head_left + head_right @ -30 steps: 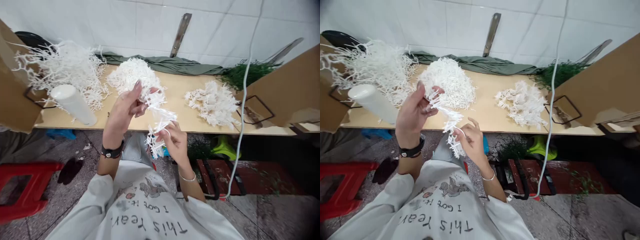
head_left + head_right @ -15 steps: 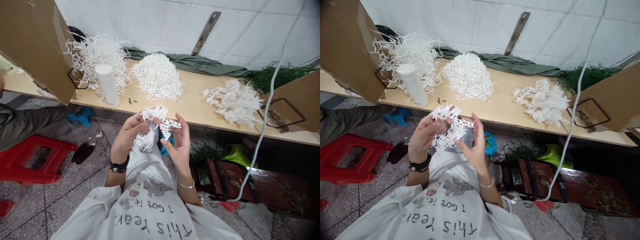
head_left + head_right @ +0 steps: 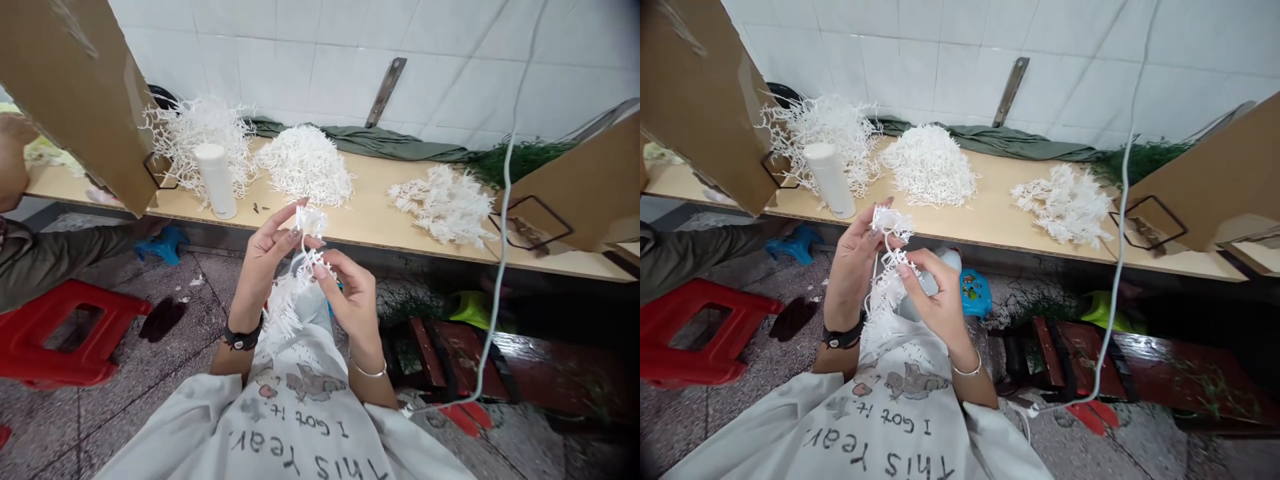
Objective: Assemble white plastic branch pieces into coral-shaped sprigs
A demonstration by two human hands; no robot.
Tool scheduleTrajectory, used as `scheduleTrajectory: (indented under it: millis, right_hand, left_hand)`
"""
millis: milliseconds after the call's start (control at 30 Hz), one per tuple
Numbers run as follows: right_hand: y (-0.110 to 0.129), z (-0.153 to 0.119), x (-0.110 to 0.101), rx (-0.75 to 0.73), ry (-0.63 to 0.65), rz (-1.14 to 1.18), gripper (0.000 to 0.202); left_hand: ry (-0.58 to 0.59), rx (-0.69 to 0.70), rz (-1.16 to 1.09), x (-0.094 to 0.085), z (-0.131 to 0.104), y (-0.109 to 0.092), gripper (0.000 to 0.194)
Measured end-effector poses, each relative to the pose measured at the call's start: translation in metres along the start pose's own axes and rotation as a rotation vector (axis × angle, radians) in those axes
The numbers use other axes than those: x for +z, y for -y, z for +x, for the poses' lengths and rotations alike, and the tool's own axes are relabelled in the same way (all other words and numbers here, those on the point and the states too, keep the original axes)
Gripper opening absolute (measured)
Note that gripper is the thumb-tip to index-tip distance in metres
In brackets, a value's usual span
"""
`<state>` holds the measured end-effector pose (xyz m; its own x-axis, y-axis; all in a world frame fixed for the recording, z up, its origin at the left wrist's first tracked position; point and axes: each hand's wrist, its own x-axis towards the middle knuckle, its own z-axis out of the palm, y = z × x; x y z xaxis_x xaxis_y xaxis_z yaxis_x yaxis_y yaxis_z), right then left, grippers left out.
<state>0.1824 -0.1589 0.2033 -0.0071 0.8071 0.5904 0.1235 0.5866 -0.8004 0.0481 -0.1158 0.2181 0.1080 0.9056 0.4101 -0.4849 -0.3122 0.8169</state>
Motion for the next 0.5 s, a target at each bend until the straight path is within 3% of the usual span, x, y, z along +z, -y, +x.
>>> scheduleTrajectory:
  millis: [200,300,400,500]
  right_hand:
    - [-0.021,0.014,-0.011,-0.009,-0.275,0.13,0.014]
    - [-0.031,0.017,-0.016,-0.018,-0.382,0.117,0.015]
    - [-0.033,0.015,-0.026,0.026,-0.349,0.121,0.017]
    - [-0.027,0.009,-0.038,0.079,-0.25,0.086,0.023]
  left_hand:
    - [0.056,-0.057,-0.118,0.02,0.019,0.029,0.054]
    - [0.027,-0.093,-0.099,0.028,0.024,0.043,0.054]
    - [-0.036,-0.093,-0.029,0.036,0.025,0.044,0.05]
    - [-0.027,-0.114,0.08,0.041,0.023,0.03,0.058]
